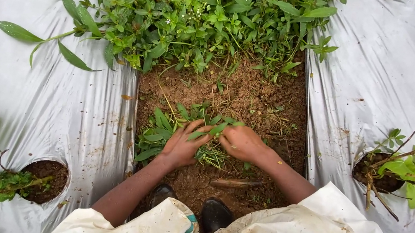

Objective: The person is kneeling in a garden bed and removing weeds by hand. They pull up small green plants from the soil and gather them into a pile. The person also uses a small hand hoe to loosen the soil around the weeds before pulling them out.

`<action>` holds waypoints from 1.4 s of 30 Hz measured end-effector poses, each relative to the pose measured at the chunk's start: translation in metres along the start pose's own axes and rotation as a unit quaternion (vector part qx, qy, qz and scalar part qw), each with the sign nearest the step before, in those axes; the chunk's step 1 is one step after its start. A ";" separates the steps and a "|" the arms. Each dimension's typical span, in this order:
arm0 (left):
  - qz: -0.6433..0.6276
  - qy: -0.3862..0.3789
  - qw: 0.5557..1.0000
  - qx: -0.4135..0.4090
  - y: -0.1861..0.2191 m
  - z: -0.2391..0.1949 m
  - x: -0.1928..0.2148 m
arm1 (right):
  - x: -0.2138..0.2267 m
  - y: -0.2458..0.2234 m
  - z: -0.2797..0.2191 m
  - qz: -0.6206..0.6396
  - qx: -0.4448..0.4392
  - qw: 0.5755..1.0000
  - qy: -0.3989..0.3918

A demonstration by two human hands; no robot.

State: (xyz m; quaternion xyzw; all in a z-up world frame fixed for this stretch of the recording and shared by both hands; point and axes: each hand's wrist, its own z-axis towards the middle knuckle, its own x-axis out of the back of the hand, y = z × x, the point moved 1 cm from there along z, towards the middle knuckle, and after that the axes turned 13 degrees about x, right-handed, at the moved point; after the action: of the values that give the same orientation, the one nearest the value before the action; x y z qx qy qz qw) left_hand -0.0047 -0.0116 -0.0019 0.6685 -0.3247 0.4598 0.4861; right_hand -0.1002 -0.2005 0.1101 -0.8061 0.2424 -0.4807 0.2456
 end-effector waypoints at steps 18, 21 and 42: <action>0.001 0.081 0.997 0.002 -0.009 -0.006 -0.022 | -0.019 0.150 -0.048 -0.297 -0.198 0.913 0.199; -0.005 0.097 0.995 -0.001 -0.007 -0.007 -0.020 | -0.021 0.141 -0.046 -0.282 -0.179 0.915 0.224; -0.007 0.118 0.993 0.001 -0.004 -0.011 -0.016 | -0.056 0.200 -0.007 -0.162 -0.102 0.974 0.119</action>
State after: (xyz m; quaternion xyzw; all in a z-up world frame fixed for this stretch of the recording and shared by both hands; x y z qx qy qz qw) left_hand -0.0100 0.0003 -0.0167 0.6123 -0.2595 0.5323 0.5238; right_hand -0.1610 -0.3194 -0.0494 -0.7926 0.1841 -0.5791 0.0506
